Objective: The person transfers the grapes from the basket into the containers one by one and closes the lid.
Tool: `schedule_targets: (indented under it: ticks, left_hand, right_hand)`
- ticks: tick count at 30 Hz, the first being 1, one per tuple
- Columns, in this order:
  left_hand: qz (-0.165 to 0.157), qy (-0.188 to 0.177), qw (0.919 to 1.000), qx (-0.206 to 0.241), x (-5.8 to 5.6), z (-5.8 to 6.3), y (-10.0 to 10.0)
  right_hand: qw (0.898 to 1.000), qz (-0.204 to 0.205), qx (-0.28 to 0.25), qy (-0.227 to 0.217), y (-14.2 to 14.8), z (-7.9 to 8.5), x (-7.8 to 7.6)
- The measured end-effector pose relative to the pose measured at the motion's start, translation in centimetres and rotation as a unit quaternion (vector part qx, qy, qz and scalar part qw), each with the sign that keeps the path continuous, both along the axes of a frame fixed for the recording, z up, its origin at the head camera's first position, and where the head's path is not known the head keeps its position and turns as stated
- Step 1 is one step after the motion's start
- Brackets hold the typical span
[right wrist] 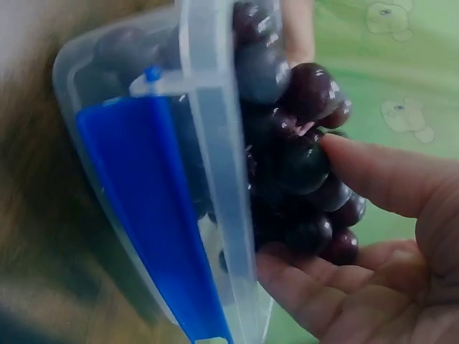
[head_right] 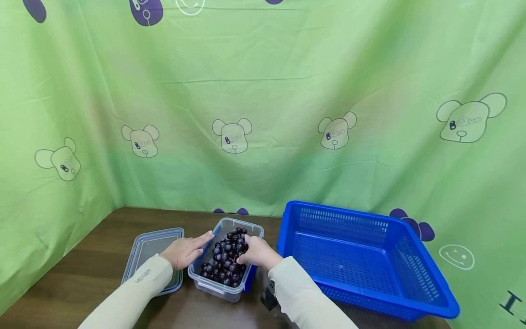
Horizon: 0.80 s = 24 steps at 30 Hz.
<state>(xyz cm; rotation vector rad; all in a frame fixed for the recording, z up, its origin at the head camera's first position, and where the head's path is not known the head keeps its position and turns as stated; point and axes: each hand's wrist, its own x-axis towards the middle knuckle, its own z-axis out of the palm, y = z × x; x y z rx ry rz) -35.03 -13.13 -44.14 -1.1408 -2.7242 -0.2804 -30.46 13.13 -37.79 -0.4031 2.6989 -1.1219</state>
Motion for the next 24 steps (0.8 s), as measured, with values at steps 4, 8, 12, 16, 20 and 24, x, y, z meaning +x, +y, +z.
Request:
schedule_targets:
  ticks: [4, 8, 12, 16, 20, 24]
  left_hand:
    - [-0.006, 0.004, 1.0, -0.001, -0.1, -0.3, -0.1]
    - [-0.01, 0.009, 0.9999, 0.001, 0.0, -0.5, -0.1]
    - [-0.009, 0.008, 0.9999, 0.003, 0.0, -0.4, -0.1]
    - [-0.005, 0.009, 0.9999, 0.007, -0.1, -0.2, -0.1]
    - [-0.004, 0.013, 0.9999, 0.007, -0.3, -0.2, -0.1]
    - [-0.008, 0.015, 0.9999, 0.004, -0.4, -0.2, -0.2]
  right_hand:
    - [0.996, 0.006, 0.088, 0.02, -0.5, -0.4, 0.1]
    - [0.987, 0.002, 0.158, 0.028, -0.9, -0.9, 0.3]
    - [0.982, -0.013, 0.188, 0.029, -0.9, -1.4, 0.4]
    - [0.98, -0.027, 0.194, 0.022, -0.9, -1.3, 0.2]
    - [0.978, -0.019, 0.206, 0.021, -0.8, -0.2, 0.0]
    - [0.983, 0.008, 0.181, 0.028, -0.1, 1.1, -0.3]
